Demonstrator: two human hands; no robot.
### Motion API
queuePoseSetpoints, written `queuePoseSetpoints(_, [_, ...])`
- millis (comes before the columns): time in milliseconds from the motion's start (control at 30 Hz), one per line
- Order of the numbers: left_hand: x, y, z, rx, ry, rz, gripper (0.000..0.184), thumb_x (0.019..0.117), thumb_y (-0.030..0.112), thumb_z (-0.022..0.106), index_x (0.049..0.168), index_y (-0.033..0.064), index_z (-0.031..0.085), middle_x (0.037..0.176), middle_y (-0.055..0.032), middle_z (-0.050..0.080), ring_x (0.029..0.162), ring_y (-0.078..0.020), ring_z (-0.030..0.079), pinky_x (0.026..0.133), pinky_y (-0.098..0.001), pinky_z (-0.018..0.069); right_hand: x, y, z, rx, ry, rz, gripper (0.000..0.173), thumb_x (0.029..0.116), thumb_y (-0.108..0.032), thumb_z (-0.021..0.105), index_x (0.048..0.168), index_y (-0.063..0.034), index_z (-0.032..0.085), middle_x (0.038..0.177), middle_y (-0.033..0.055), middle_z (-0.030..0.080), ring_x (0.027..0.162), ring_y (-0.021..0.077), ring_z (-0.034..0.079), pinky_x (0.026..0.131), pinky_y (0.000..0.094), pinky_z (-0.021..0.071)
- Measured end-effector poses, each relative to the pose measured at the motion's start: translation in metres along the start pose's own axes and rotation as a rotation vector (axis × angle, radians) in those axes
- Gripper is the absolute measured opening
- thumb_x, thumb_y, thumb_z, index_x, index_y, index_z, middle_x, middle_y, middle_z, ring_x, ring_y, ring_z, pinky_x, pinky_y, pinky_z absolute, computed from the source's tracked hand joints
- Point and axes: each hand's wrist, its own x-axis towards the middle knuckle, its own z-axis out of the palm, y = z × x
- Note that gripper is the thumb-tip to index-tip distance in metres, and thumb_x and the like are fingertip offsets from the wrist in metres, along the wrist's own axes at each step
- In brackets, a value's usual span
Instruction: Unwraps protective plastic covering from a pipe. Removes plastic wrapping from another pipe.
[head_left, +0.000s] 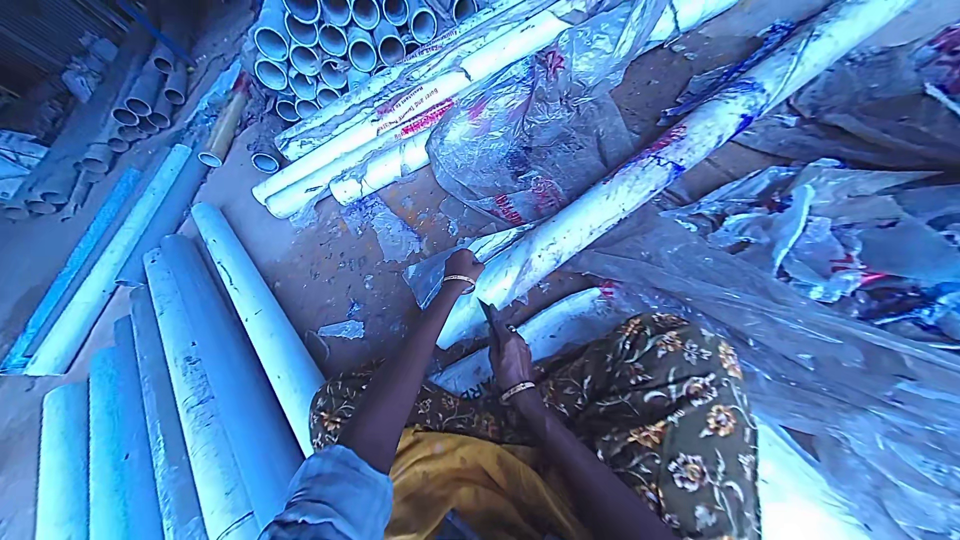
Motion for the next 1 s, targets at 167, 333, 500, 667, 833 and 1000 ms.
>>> queuePoseSetpoints(167, [-0.002,-0.001,0.001,-0.001,0.001,-0.011,0.031,0.103,0.017,0.06,0.117,-0.009,0.067,0.12,-0.029,0.067,0.118,-0.0424,0.063,0.103,-0.0584,0.0456,-0.004,-0.002,0.014,-0.114,-0.16,0.03,0.052,0.1118,-0.021,0.036,0.163,-0.021,0.03,0.125,0.0264,0.067,0.109,0.0444,0.068,0.095,0.0563,0.0507])
queuePoseSetpoints(333, [0.002,-0.02,0.003,-0.178,0.011,0.063,0.03,0.1045,0.015,0.059,0.123,-0.0079,0.065,0.12,-0.0272,0.068,0.112,-0.0387,0.065,0.101,-0.0538,0.0481,-0.011,0.018,0.008,0.304,0.125,-0.013,0.039,0.1074,-0.012,0.047,0.143,0.0021,0.057,0.102,0.0251,0.071,0.087,0.037,0.069,0.084,0.0521,0.0534])
queuePoseSetpoints(500, [-0.058,-0.065,0.023,-0.559,0.468,-0.18,0.059,0.1054,0.018,0.058,0.151,-0.0109,0.035,0.155,-0.0351,0.038,0.147,-0.043,0.037,0.121,-0.0488,0.0292,0.02,0.03,-0.007,0.906,0.399,0.105,0.041,0.1078,-0.007,0.046,0.145,0.0105,0.044,0.088,0.015,0.062,0.051,0.0082,0.054,0.049,0.0252,0.0496])
queuePoseSetpoints(667, [-0.084,-0.084,0.071,-0.993,0.467,-0.55,0.053,0.1116,0.028,0.044,0.152,-0.0062,0.039,0.157,-0.0281,0.039,0.147,-0.0377,0.036,0.12,-0.0532,0.0291,0.033,0.02,0.008,0.962,0.393,0.099,0.031,0.1066,-0.008,0.047,0.128,0.0127,0.052,0.09,0.0148,0.061,0.064,0.0128,0.059,0.061,0.0311,0.0543])
queuePoseSetpoints(833, [-0.073,-0.066,0.089,-1.163,0.648,-0.628,0.051,0.1117,0.027,0.044,0.15,-0.0072,0.041,0.157,-0.0278,0.039,0.147,-0.0379,0.036,0.119,-0.0544,0.0302,0.041,0.017,0.004,1.025,0.383,0.098,0.023,0.1057,-0.006,0.047,0.119,0.0114,0.054,0.077,0.0071,0.056,0.057,0.0075,0.053,0.057,0.0261,0.0498])
queuePoseSetpoints(1000, [-0.074,-0.067,0.094,-1.244,0.702,-0.607,0.049,0.1114,0.022,0.045,0.15,-0.0078,0.04,0.157,-0.028,0.038,0.147,-0.0376,0.036,0.119,-0.0528,0.0293,0.048,0.014,-0.007,1.03,0.426,0.097,0.017,0.1045,-0.004,0.05,0.112,0.0101,0.055,0.077,0.0044,0.055,0.061,0.0038,0.053,0.061,0.0217,0.0485])
